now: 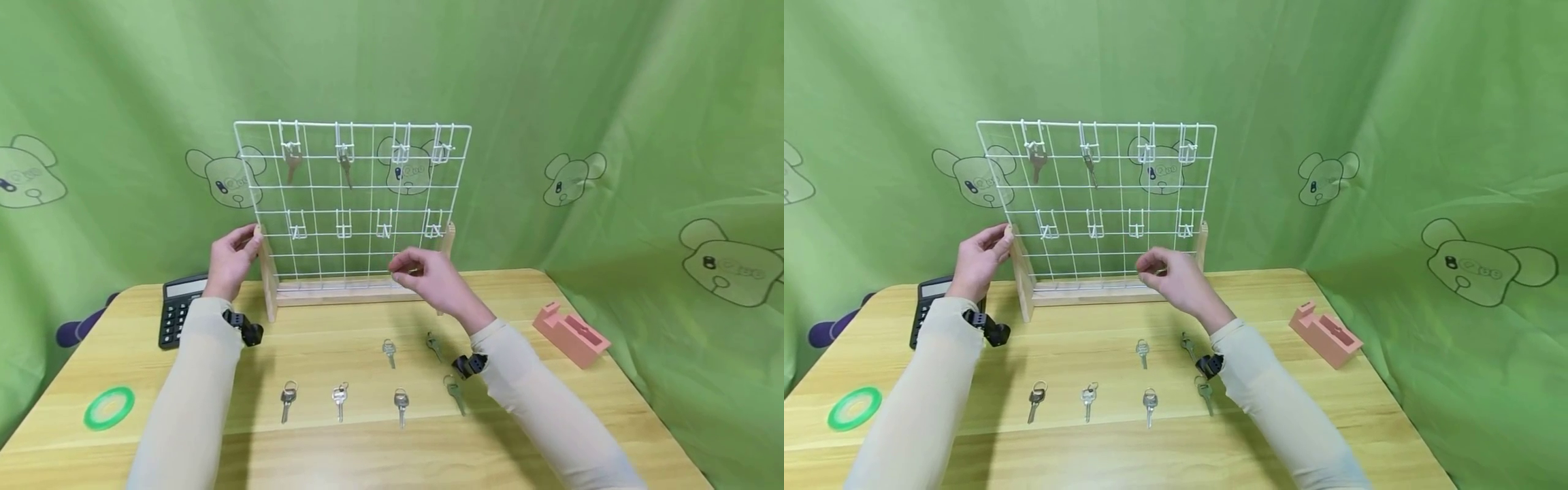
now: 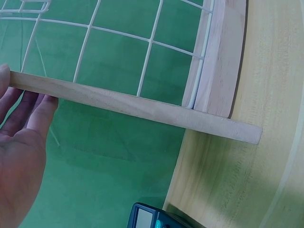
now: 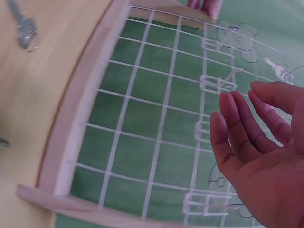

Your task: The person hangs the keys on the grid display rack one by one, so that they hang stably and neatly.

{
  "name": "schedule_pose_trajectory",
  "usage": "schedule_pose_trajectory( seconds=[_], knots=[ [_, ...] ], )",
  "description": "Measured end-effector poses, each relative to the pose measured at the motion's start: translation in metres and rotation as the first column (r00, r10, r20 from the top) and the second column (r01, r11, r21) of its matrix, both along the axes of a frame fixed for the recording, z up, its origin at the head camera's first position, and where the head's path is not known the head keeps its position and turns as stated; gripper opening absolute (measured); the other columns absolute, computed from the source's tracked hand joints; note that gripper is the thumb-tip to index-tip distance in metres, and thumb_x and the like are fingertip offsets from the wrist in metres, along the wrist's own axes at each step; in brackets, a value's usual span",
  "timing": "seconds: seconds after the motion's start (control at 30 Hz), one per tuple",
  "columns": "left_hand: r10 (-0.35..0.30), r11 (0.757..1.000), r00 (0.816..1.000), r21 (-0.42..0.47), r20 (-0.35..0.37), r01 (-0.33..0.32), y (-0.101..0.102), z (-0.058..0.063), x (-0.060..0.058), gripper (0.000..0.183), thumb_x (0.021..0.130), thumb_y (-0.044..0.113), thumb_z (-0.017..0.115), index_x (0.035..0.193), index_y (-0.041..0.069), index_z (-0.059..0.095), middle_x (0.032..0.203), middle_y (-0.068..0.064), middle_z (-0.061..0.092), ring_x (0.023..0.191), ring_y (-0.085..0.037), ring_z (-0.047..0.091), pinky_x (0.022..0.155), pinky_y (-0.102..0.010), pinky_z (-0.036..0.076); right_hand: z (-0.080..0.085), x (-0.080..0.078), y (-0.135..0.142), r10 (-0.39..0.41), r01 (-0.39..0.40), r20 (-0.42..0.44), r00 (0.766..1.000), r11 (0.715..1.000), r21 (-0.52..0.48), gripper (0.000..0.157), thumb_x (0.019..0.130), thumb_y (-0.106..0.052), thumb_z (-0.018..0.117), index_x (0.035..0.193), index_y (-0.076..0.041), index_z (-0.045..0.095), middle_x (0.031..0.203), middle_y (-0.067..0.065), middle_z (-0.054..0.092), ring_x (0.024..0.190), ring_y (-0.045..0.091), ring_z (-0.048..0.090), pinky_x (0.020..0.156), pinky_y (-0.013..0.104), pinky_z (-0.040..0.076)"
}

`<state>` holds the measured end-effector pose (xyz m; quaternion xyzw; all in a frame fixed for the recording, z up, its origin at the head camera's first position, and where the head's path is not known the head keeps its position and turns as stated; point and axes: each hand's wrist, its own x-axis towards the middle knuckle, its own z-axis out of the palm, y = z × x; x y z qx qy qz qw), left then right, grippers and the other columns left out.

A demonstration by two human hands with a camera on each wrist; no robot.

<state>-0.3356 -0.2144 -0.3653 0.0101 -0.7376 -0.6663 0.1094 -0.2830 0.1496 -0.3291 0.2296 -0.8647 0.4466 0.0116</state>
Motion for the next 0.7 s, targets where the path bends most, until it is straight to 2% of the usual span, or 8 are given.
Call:
schedule_pose_trajectory(
  seconds=[0.2, 0.4, 0.6, 0.7],
  knots=[
    [0.002, 1.000, 1.000, -0.010, 0.022, -0.002, 0.000, 0.001, -0.001, 0.047, 0.101, 0.017, 0.056, 0.146, 0.008, 0.045, 0.147, -0.014, 0.046, 0.129, -0.025, 0.048, 0.105, -0.028, 0.045, -0.022, -0.001, 0.012, 0.065, -0.067, 0.041, 0.997, 0.996, 0.053, 0.019, 0.093, -0.007, 0.067, 0.111, -0.003, 0.067, 0.103, 0.005, 0.067, 0.096, 0.020, 0.062, 0.086, 0.033, 0.056],
    [0.012, 1.000, 1.000, -0.008, 0.024, -0.012, -0.002, 0.000, 0.002, 0.047, 0.101, 0.016, 0.056, 0.145, 0.008, 0.045, 0.146, -0.014, 0.046, 0.129, -0.025, 0.048, 0.104, -0.028, 0.045, -0.046, -0.004, 0.014, 0.148, -0.150, 0.026, 0.989, 0.984, 0.099, 0.015, 0.091, -0.001, 0.067, 0.106, -0.002, 0.068, 0.100, 0.004, 0.067, 0.095, 0.019, 0.062, 0.088, 0.032, 0.056],
    [0.014, 1.000, 1.000, -0.017, 0.020, -0.014, -0.002, 0.002, 0.003, 0.047, 0.101, 0.017, 0.057, 0.145, 0.007, 0.046, 0.145, -0.013, 0.048, 0.127, -0.024, 0.049, 0.104, -0.027, 0.046, -0.066, -0.003, 0.013, 0.185, -0.189, 0.038, 0.982, 0.971, 0.146, 0.016, 0.089, 0.001, 0.068, 0.104, -0.003, 0.067, 0.099, 0.002, 0.065, 0.095, 0.018, 0.061, 0.089, 0.033, 0.056],
    [0.011, 1.000, 1.000, -0.020, 0.016, -0.011, -0.001, 0.004, 0.003, 0.047, 0.101, 0.017, 0.057, 0.145, 0.007, 0.046, 0.144, -0.014, 0.049, 0.126, -0.024, 0.049, 0.103, -0.027, 0.046, -0.074, -0.003, 0.013, 0.201, -0.209, 0.064, 0.977, 0.964, 0.163, 0.018, 0.088, 0.002, 0.068, 0.106, -0.001, 0.066, 0.099, 0.006, 0.066, 0.094, 0.019, 0.061, 0.087, 0.032, 0.056]
  ],
)
